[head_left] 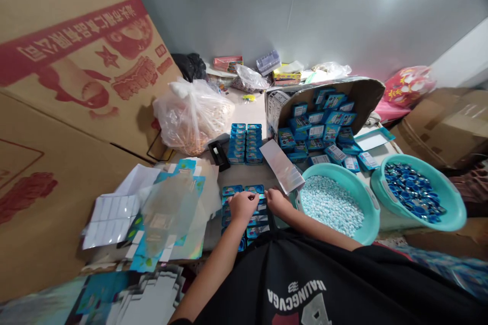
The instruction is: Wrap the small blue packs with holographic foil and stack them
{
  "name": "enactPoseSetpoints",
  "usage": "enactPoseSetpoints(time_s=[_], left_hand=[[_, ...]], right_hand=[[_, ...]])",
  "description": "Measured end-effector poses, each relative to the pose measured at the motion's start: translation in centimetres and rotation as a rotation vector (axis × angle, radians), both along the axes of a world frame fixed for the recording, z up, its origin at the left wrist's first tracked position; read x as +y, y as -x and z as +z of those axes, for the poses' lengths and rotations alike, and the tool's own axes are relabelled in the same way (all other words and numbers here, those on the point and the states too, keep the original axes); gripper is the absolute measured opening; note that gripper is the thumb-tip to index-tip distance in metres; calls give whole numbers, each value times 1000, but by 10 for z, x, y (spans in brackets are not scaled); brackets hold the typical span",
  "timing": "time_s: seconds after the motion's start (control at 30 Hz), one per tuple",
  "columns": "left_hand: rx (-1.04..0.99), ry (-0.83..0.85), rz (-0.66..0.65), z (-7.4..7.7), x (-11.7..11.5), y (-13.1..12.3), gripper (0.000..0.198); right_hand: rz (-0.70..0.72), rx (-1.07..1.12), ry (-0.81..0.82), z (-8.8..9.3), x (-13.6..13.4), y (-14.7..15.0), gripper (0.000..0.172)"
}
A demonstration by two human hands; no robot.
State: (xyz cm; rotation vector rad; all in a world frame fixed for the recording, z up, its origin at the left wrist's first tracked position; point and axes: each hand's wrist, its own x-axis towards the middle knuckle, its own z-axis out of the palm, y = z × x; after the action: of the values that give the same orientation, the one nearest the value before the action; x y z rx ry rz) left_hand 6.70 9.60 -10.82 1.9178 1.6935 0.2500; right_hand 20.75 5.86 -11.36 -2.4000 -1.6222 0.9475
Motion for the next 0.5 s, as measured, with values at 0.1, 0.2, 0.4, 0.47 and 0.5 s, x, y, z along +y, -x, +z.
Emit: enactPoseSetpoints(time_s=[0.1, 0.2, 0.4, 0.47, 0.5], left_hand=[[13, 10, -9, -1, 0, 1, 23], [23, 24, -7, -1, 1, 1, 24], [27, 25, -1, -1, 2, 1, 23], [23, 11, -1, -3, 1, 1, 23], [21, 3, 1, -4, 1, 1, 23]], right_hand=[[10, 16, 39, -2, -1, -1, 38], [14, 43, 54, -3, -1, -2, 39], [-18, 97, 52, -4, -3, -2, 38], [-42, 119, 49, -6, -4, -1, 38], [-56, 133, 52, -7, -5, -1, 39]])
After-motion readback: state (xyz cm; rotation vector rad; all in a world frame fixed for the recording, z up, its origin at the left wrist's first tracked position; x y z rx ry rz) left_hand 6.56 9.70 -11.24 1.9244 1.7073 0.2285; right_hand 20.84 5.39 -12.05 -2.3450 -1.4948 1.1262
